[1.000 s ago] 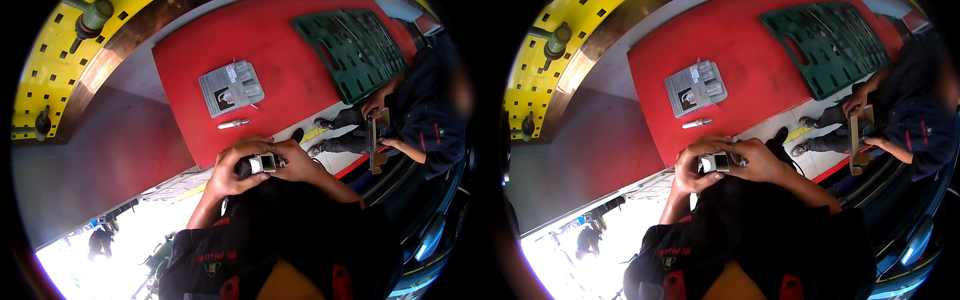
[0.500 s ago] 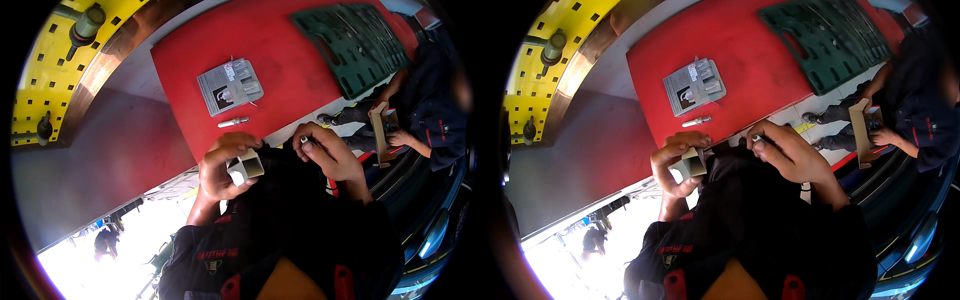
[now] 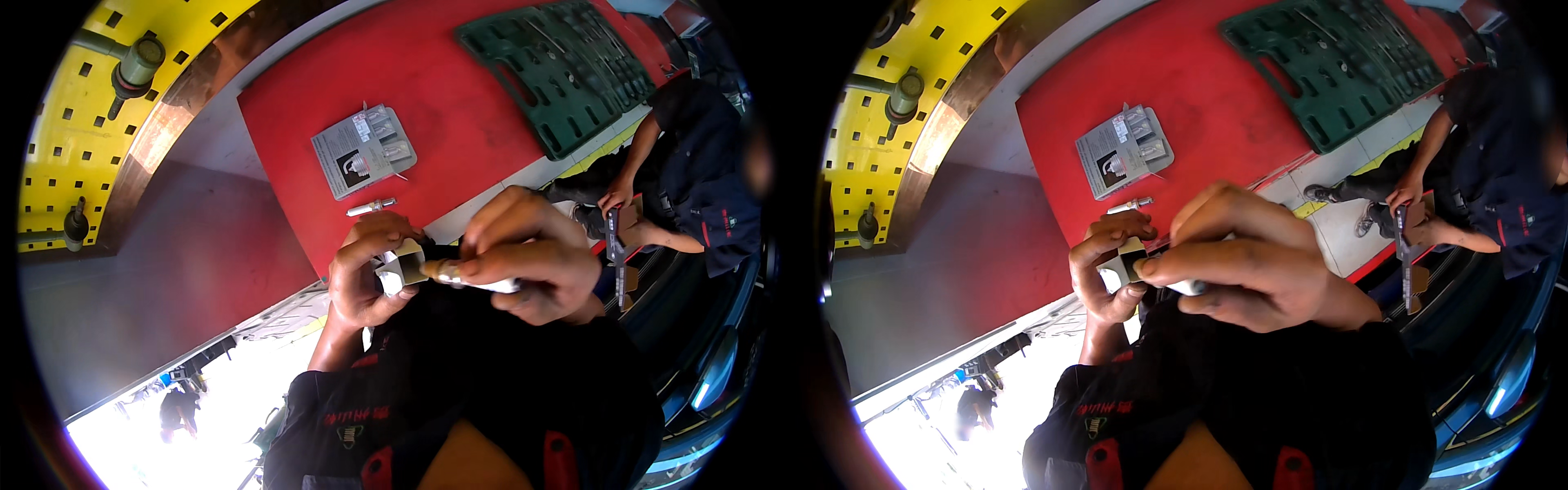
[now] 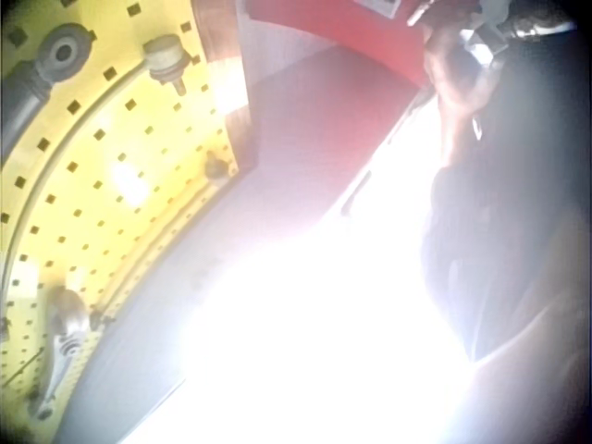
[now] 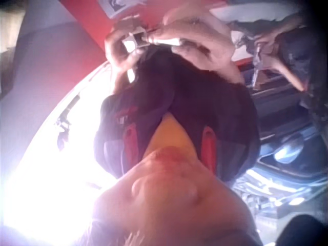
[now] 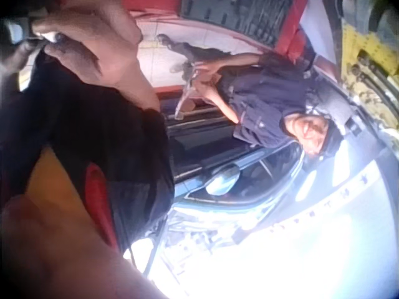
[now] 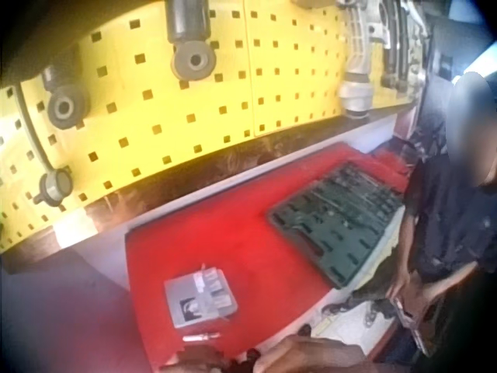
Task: The person unpacks several small boxes containing spark plugs on a red workbench, removes each spark plug, and places them in a larger box. The person briefly walks to a car with an open hood and returns to continue unpacking.
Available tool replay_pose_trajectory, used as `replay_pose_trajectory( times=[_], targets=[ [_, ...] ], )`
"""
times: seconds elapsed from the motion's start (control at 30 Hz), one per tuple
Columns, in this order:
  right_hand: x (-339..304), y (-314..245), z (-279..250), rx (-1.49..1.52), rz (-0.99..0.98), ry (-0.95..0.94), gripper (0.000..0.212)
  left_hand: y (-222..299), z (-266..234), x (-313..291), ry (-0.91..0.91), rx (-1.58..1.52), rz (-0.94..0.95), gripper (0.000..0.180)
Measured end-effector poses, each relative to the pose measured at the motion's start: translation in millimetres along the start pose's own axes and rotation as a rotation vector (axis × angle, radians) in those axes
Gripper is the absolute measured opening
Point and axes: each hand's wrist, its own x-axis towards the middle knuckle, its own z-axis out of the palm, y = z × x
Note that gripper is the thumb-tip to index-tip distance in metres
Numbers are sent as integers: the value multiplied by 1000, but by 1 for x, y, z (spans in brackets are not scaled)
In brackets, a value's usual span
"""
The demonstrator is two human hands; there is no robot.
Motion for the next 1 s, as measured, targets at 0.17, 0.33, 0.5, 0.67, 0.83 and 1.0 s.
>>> replay_pose_trajectory(
  times=[0.17, 0.33, 0.5, 0.67, 0.83, 1.0],
  targets=[
    [-4, 9, 13, -74, 6, -67, 33, -1, 6, -1, 12, -17, -15, 54],
    [-9, 6, 18, -174, 18, -84, 34, -6, 8, -13, 5, -86, -58, 53],
    [-3, 5, 15, -283, 37, -128, 36, -7, 10, -9, 8, -156, -85, 53],
    [-4, 7, 16, -360, 64, -130, 36, -8, 14, -7, 46, -225, -81, 53],
    [-3, 4, 18, -331, 49, -80, 38, -9, 16, -5, 50, -247, -35, 54],
    [-6, 8, 24, -271, 32, -46, 37, -10, 16, -5, 81, -257, 7, 54]
  ],
)
